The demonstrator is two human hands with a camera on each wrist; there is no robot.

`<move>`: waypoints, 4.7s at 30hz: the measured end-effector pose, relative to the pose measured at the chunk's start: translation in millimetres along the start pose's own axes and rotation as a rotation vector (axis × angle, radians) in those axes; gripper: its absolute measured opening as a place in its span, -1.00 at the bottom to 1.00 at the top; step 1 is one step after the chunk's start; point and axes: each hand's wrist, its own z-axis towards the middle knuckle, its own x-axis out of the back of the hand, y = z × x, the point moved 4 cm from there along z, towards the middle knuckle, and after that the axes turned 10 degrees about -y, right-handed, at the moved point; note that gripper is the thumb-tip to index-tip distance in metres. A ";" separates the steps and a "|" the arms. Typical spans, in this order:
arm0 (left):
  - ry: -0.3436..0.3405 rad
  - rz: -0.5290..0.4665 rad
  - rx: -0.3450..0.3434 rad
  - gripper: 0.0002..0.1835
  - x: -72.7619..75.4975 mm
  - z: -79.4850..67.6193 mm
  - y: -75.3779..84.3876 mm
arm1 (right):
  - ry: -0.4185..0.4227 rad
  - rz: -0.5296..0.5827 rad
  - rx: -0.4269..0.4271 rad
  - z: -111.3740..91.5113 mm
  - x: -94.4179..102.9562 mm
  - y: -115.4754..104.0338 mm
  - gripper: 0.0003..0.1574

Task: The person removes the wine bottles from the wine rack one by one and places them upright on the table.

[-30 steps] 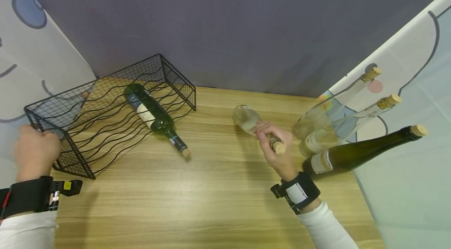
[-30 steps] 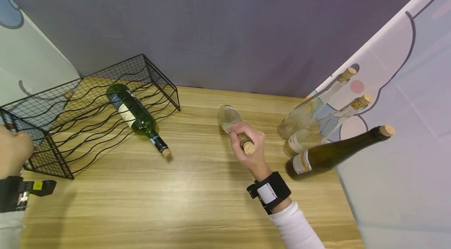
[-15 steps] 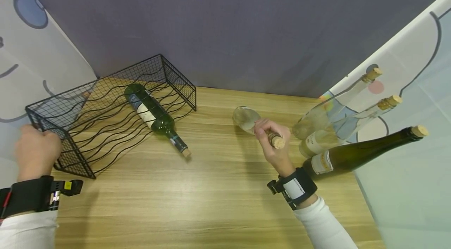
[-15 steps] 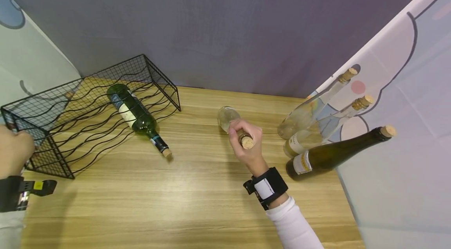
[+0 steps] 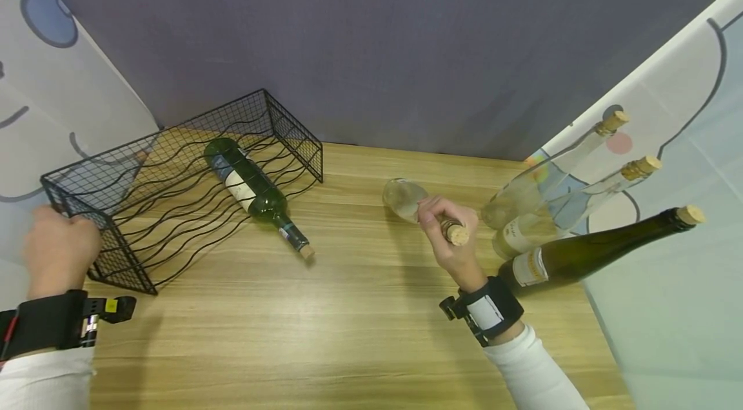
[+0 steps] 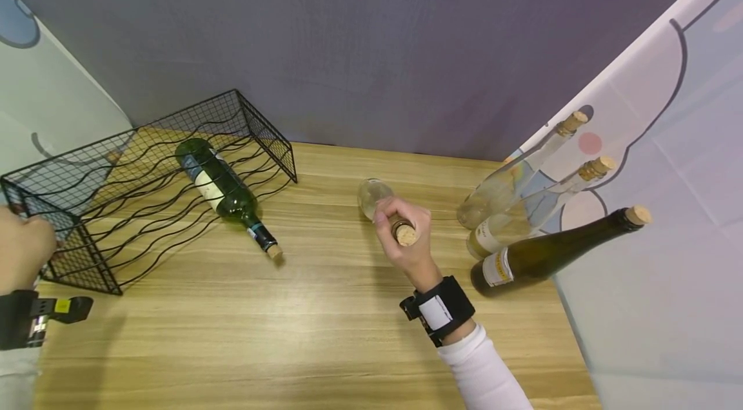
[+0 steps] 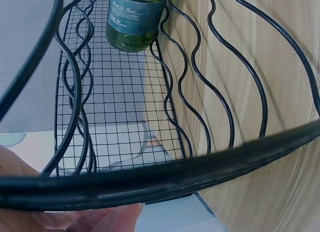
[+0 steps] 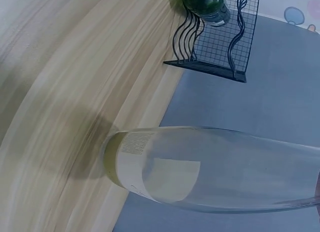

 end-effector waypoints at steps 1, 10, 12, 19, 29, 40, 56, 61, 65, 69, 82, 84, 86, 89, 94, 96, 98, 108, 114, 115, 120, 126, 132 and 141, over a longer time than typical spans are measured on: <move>0.001 -0.001 0.001 -0.37 -0.1 0.3 -0.2 | 0.000 0.003 0.000 0.7 -0.3 -0.8 -0.72; -0.002 -0.005 0.013 -0.36 -0.2 4.7 -1.9 | -0.003 -0.008 -0.037 5.5 -1.8 -8.1 -0.70; -0.004 -0.005 0.016 -0.36 -0.2 5.0 -2.2 | -0.006 -0.005 -0.042 6.9 -2.2 -9.4 -0.70; 0.004 -0.008 0.013 -0.36 -0.7 6.2 -4.1 | -0.012 0.017 -0.056 14.2 -4.1 -13.3 -0.69; -0.004 -0.007 0.027 -0.35 -0.6 8.1 -4.2 | 0.082 0.029 -0.162 21.0 0.8 -12.5 -0.62; 0.012 -0.008 0.026 -0.35 -1.3 2.0 -1.1 | 0.195 0.132 -0.241 28.3 8.6 -8.5 -0.51; 0.017 -0.006 0.011 -0.36 0.4 7.1 -1.3 | 0.209 0.201 -0.383 39.6 11.6 0.5 -0.61; 0.012 -0.003 0.022 -0.36 0.3 7.5 -2.4 | 0.172 0.156 -0.438 41.7 12.1 5.9 -0.67; 0.016 -0.002 0.020 -0.36 0.3 6.4 -2.6 | 0.138 0.110 -0.488 42.3 11.5 11.7 -0.68; 0.022 -0.002 0.011 -0.36 -0.5 5.5 -2.8 | 0.122 0.072 -0.506 42.1 12.4 15.9 -0.68; 0.018 -0.008 0.016 -0.37 -0.1 1.9 -0.1 | 0.092 0.110 -0.480 46.4 12.6 28.1 -0.67; 0.017 -0.012 0.015 -0.37 0.2 1.9 -0.2 | 0.087 0.102 -0.478 46.6 12.4 28.2 -0.67; 0.015 -0.013 0.017 -0.37 0.3 1.8 -0.3 | 0.082 0.095 -0.477 47.0 12.0 27.7 -0.67; 0.016 -0.009 0.018 -0.37 0.5 0.8 -0.2 | 0.076 0.099 -0.478 47.9 11.4 27.0 -0.67; 0.009 0.004 0.012 -0.37 1.3 0.9 -0.5 | 0.074 0.109 -0.478 49.0 11.3 25.6 -0.67; 0.006 0.011 0.010 -0.37 1.5 2.5 -0.7 | 0.072 0.109 -0.474 49.0 11.9 25.0 -0.67; 0.003 0.016 0.009 -0.36 1.6 3.9 -0.3 | 0.066 0.107 -0.469 48.9 12.9 24.4 -0.67; -0.005 0.013 0.024 -0.36 1.0 2.3 1.5 | 0.034 0.061 -0.494 50.1 17.2 26.4 -0.69; -0.002 0.004 0.022 -0.36 1.0 0.9 0.8 | 0.046 0.042 -0.525 50.3 22.8 30.3 -0.70; 0.001 0.008 0.021 -0.36 1.2 0.6 1.0 | 0.048 0.040 -0.528 50.1 23.6 30.7 -0.71; 0.006 0.019 0.013 -0.36 1.7 -0.9 2.1 | 0.054 0.041 -0.531 49.8 26.2 32.0 -0.71; 0.011 0.007 0.008 -0.37 1.4 -0.2 1.1 | 0.082 0.026 -0.527 52.0 31.1 35.3 -0.68; 0.006 0.007 0.018 -0.36 1.2 2.6 -0.7 | 0.122 -0.003 -0.533 53.6 40.3 41.3 -0.65; 0.004 0.014 0.014 -0.37 0.5 3.8 -1.6 | 0.100 0.053 -0.546 52.3 44.7 44.7 -0.69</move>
